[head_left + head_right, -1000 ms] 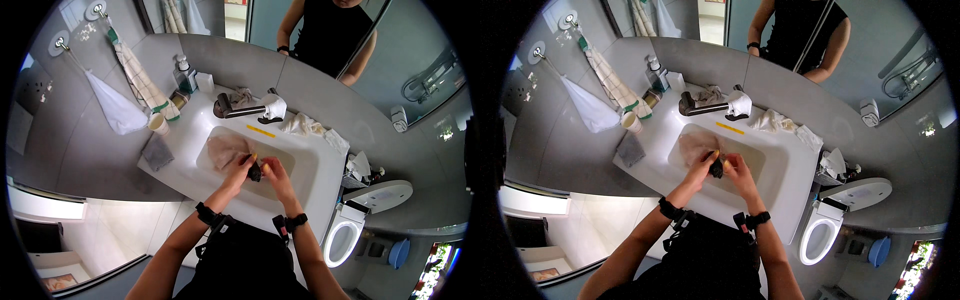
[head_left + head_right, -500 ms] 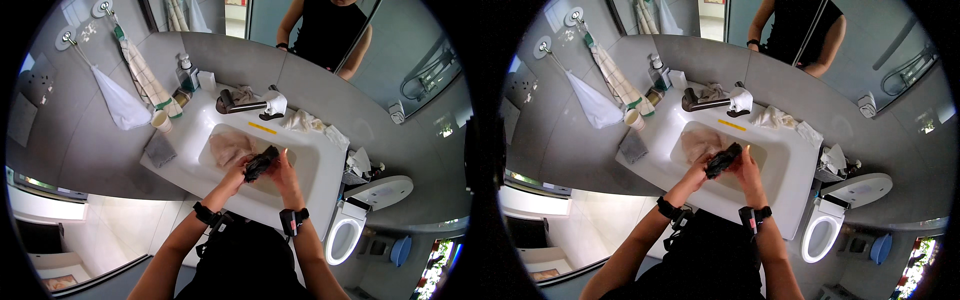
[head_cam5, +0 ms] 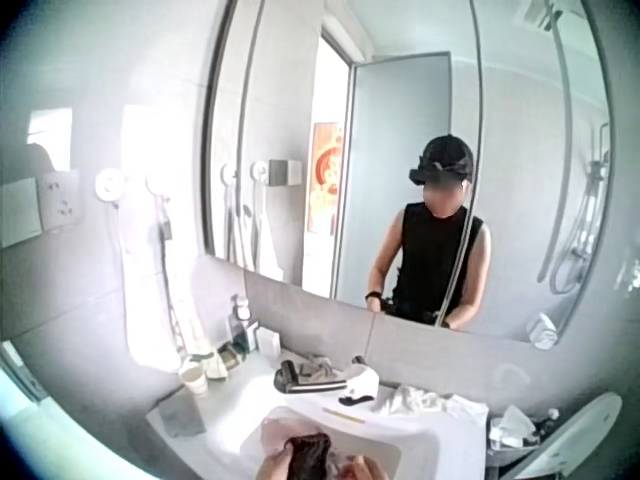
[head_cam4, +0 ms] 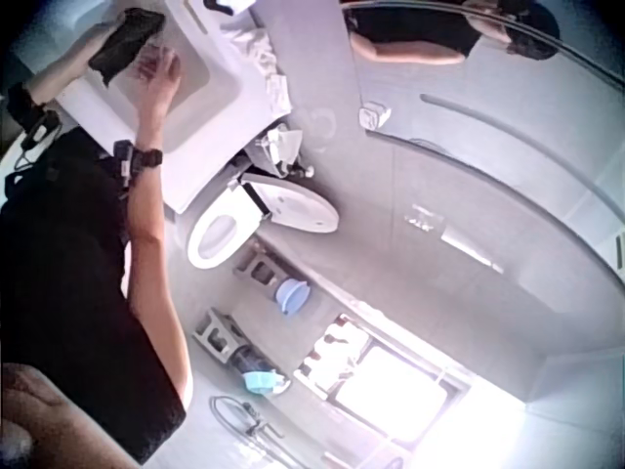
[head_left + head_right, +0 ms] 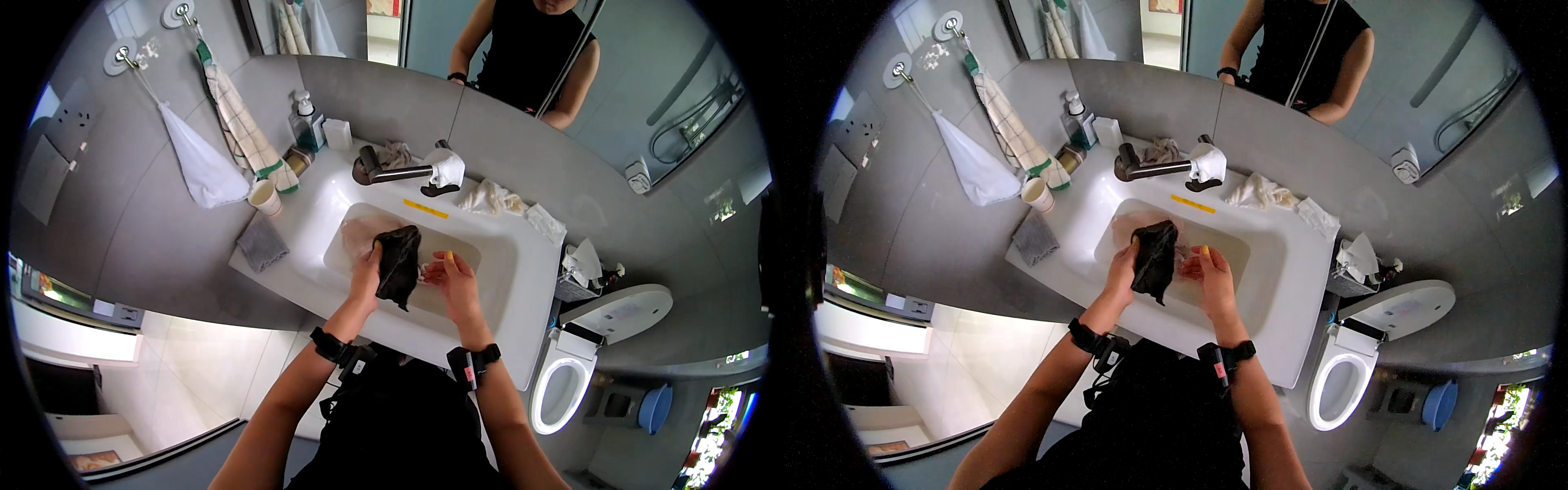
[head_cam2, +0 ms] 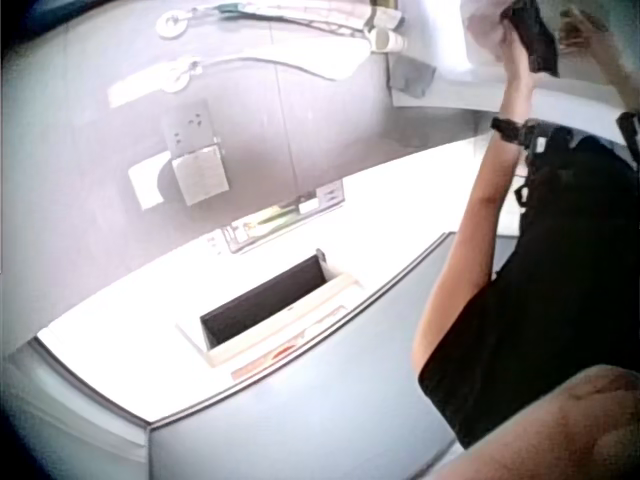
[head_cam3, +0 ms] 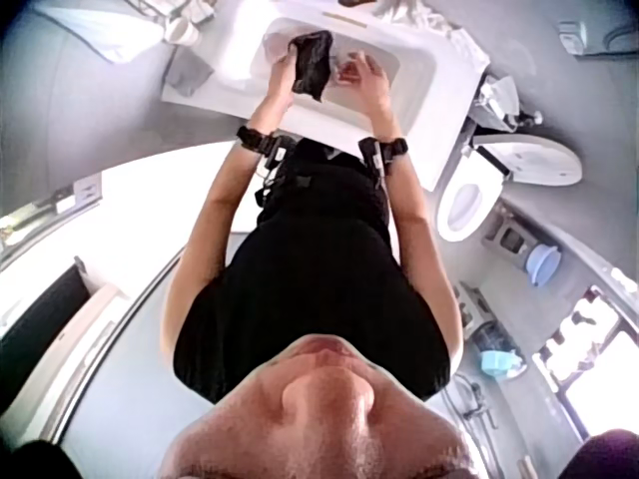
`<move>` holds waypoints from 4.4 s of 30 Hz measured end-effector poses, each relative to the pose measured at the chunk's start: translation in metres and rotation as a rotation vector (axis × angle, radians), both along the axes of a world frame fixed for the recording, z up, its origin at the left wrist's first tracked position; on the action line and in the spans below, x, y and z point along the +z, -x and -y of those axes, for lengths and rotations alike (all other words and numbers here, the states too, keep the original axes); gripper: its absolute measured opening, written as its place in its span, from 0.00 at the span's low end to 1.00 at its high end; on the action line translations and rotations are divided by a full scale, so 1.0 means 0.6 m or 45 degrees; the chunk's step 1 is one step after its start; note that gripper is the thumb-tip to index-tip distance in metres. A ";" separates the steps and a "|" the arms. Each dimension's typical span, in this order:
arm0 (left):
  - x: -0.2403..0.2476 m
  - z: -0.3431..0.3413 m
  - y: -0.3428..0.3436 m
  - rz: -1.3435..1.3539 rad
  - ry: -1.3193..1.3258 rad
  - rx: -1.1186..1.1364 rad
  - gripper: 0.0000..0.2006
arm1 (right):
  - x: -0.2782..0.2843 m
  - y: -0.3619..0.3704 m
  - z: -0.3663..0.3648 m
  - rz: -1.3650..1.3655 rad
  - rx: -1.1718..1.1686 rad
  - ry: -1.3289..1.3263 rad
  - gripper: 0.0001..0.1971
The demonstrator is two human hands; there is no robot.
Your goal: The person washes a light-colored cloth in a bathroom sink, walks to a bedroom to open a window, and then returns to the sink to wash a dark piece of clothing.
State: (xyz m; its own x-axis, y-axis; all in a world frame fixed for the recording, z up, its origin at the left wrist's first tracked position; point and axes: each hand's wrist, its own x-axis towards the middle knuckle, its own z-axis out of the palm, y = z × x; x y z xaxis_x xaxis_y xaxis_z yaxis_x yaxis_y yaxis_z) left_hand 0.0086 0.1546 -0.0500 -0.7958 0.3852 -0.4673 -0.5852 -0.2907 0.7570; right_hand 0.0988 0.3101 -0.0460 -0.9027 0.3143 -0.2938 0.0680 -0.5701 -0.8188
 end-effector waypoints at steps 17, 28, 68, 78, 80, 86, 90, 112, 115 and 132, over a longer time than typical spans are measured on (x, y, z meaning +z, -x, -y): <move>0.044 -0.032 -0.020 -0.664 0.584 -0.468 0.22 | 0.060 -0.007 0.033 0.113 -0.105 -0.614 0.27; 0.069 0.065 0.090 -0.607 0.283 -0.388 0.12 | 0.028 -0.042 -0.088 0.057 -0.215 -0.906 0.12; 0.075 0.151 -0.030 -0.141 -0.374 -0.327 0.18 | 0.068 -0.053 0.154 -0.258 -0.125 0.162 0.15; 0.069 0.148 0.006 -0.646 0.066 -0.743 0.23 | 0.080 -0.065 0.128 -0.099 -0.361 -0.021 0.13; 0.071 0.155 0.022 -0.331 -0.015 -0.702 0.15 | 0.082 -0.072 0.107 -0.085 -0.421 -0.038 0.13; 0.070 0.125 0.042 -0.423 0.074 -0.423 0.14 | 0.093 -0.056 0.080 -0.133 -0.438 -0.044 0.13; 0.074 0.086 0.058 -1.213 0.702 -0.109 0.10 | 0.081 -0.040 0.027 -0.006 -0.250 -0.194 0.13; 0.080 0.000 0.078 -1.173 0.751 0.161 0.07 | 0.053 0.019 -0.045 -0.033 -0.710 -0.483 0.06; 0.083 0.011 0.078 -1.043 0.560 0.081 0.08 | 0.073 0.001 -0.065 -0.105 -0.523 -0.419 0.08; 0.083 0.044 0.056 -1.400 1.036 -0.374 0.16 | 0.073 -0.022 -0.086 -0.106 -0.269 -1.781 0.17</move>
State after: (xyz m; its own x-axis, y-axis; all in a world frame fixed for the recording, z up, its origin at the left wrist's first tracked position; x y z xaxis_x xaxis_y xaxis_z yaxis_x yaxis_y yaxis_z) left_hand -0.0251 0.1280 -0.0001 -0.8346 0.5254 0.1657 0.4489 0.4744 0.7573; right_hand 0.1119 0.3618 -0.0024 -0.8018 0.4261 0.4189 0.0089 0.7094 -0.7048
